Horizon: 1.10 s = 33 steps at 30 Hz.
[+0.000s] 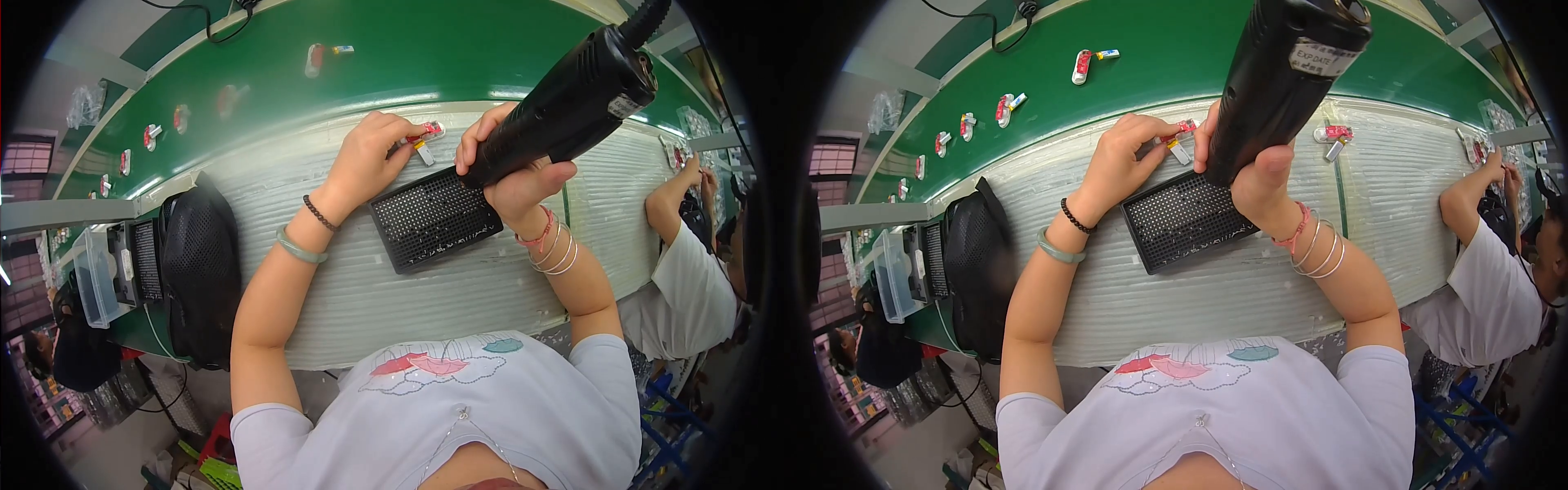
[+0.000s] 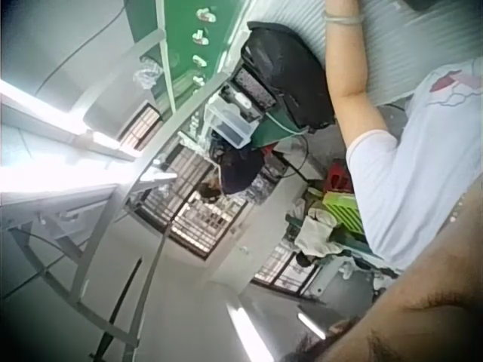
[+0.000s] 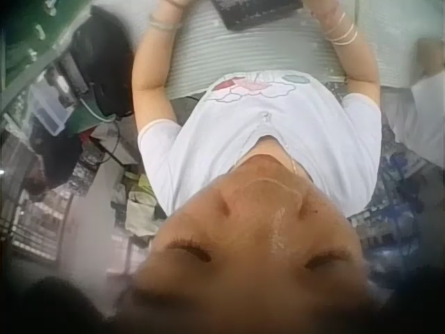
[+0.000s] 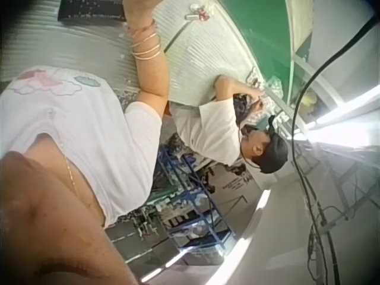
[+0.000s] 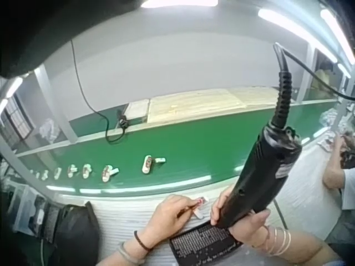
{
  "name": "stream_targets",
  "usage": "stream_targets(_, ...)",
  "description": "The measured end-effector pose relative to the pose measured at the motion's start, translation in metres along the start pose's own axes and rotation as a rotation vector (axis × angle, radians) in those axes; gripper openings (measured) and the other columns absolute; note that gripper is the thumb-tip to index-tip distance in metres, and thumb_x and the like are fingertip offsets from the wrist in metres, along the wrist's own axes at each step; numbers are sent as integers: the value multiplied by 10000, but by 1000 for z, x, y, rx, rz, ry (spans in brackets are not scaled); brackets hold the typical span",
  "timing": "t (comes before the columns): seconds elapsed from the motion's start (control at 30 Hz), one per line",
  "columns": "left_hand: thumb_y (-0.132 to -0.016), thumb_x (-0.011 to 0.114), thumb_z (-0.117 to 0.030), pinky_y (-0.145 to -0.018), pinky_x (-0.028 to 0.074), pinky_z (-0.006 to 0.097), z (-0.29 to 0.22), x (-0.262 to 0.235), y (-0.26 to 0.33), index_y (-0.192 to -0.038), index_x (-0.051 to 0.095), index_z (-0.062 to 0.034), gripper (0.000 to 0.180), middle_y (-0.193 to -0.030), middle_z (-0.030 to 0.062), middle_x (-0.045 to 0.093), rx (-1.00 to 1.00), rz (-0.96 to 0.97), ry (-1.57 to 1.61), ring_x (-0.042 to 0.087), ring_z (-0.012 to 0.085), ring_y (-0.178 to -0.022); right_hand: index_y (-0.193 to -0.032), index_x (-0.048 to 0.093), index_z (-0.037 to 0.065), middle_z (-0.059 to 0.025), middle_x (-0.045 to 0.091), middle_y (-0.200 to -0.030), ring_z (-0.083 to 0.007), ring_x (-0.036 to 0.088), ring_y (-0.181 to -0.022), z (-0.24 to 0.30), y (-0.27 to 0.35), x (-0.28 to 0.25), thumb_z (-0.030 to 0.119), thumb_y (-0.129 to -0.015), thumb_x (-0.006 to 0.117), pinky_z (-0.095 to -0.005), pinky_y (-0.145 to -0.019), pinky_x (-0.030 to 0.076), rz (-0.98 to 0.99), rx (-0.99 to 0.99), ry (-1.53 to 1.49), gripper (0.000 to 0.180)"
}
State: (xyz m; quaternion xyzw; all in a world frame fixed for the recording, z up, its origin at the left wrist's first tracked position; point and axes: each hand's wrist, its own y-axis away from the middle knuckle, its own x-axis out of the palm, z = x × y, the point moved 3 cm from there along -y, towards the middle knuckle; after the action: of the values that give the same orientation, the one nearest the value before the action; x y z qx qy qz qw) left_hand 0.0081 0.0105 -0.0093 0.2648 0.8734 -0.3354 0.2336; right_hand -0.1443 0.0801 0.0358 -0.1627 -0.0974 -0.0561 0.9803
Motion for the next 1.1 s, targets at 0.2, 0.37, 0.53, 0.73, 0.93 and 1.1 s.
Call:
stream_targets(0.2,-733,619,0,-724,458,361,-2,-1,-1,-945,629,-57,219,-832,88,608,12,-2,-5,550,279,-814,-861,437,18,-82,494,-613,-163,512,-524,-1,0,0,937,-559,260,-267,-482,452,-17,12,38,983)
stream_targets(0.37,-736,616,-2,-729,464,359,-3,-1,-1,-952,631,-60,225,-832,85,610,11,-5,-13,554,277,-820,-860,437,15,-83,496,-619,-162,519,-533,-1,1,3,941,-545,273,-264,-479,449,-8,-1,57,992)
stream_targets(0.53,-733,614,0,-737,472,358,-4,-1,0,-957,635,-62,234,-829,82,613,-1,-13,-2,557,272,-822,-862,443,9,-110,512,-627,-180,520,-527,23,-16,-5,968,-514,209,-282,-481,452,-26,-53,-43,1047)
stream_targets(0.73,-724,617,6,-733,478,356,-3,0,0,-951,649,-67,240,-836,82,614,46,18,-41,560,266,-825,-855,474,6,-116,518,-617,-198,517,-508,20,-52,-2,961,-535,202,-303,-477,454,-69,-133,21,1043)
stream_targets(0.93,-721,621,6,-733,480,355,-4,-2,-1,-952,653,-71,246,-843,80,613,52,15,-49,558,264,-827,-849,478,25,-96,516,-618,-184,513,-512,-7,-58,-1,945,-557,244,-289,-473,446,-87,-117,68,993)
stream_targets(1.1,-722,623,5,-737,481,355,-4,-3,-1,-964,649,-74,256,-857,79,617,53,20,-43,558,264,-829,-847,475,31,-92,517,-623,-181,516,-520,-9,-58,1,943,-560,244,-285,-480,445,-64,-101,85,984)
